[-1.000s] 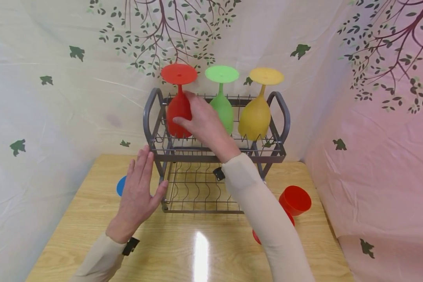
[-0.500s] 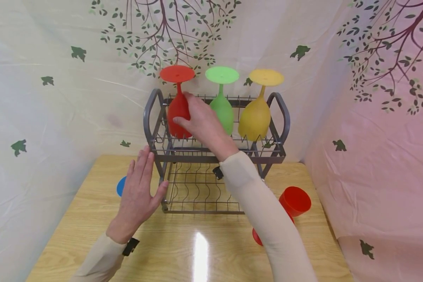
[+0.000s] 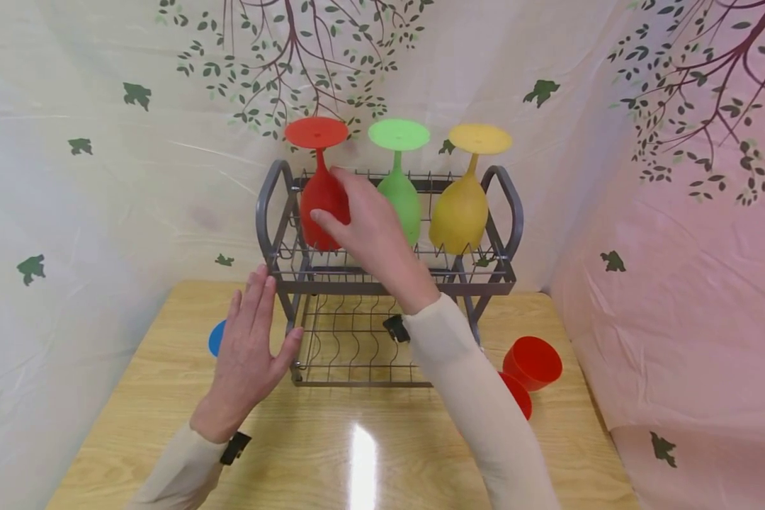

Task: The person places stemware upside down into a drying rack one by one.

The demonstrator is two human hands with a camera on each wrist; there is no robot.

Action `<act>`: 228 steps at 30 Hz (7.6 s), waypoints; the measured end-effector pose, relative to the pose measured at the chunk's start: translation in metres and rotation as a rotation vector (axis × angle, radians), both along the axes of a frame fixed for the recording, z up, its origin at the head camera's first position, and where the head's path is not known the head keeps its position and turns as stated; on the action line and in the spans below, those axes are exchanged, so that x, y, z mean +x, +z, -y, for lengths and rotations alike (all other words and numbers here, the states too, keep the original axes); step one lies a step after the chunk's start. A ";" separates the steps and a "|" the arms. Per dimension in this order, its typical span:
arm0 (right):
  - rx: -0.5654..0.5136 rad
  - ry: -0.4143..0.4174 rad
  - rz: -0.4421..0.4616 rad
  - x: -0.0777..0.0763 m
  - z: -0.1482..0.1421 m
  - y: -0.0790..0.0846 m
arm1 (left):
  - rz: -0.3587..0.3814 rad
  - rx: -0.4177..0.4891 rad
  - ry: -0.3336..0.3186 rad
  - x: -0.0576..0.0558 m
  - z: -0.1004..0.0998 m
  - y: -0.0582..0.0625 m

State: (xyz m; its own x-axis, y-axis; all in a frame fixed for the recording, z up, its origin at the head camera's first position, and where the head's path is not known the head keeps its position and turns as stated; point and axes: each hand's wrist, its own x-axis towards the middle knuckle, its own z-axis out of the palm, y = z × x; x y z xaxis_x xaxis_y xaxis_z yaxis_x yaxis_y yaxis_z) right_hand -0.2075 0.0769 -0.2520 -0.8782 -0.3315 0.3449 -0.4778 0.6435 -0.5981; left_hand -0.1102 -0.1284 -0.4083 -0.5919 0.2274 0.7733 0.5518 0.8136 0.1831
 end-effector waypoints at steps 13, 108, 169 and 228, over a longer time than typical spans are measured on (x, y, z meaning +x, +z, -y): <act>-0.283 0.025 -0.143 0.031 -0.022 -0.016 | 0.007 0.002 0.002 -0.001 0.001 0.001; -0.340 -0.074 -0.062 0.129 -0.075 -0.205 | 0.392 -0.267 0.098 0.000 0.082 -0.045; -0.356 -0.062 -0.003 0.122 -0.070 -0.218 | 0.827 -0.170 0.101 0.022 0.117 -0.021; -0.550 0.034 0.078 0.128 -0.076 -0.231 | 0.791 0.655 -0.178 0.032 0.048 -0.056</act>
State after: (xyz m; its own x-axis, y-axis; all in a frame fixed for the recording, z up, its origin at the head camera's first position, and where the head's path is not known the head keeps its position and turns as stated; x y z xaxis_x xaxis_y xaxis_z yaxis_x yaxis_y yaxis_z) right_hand -0.0790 0.1528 -0.4828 -0.8997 -0.1498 0.4099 -0.4342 0.2117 -0.8756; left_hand -0.0785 -0.1765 -0.4644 -0.9825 0.0371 0.1825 0.1840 0.3427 0.9212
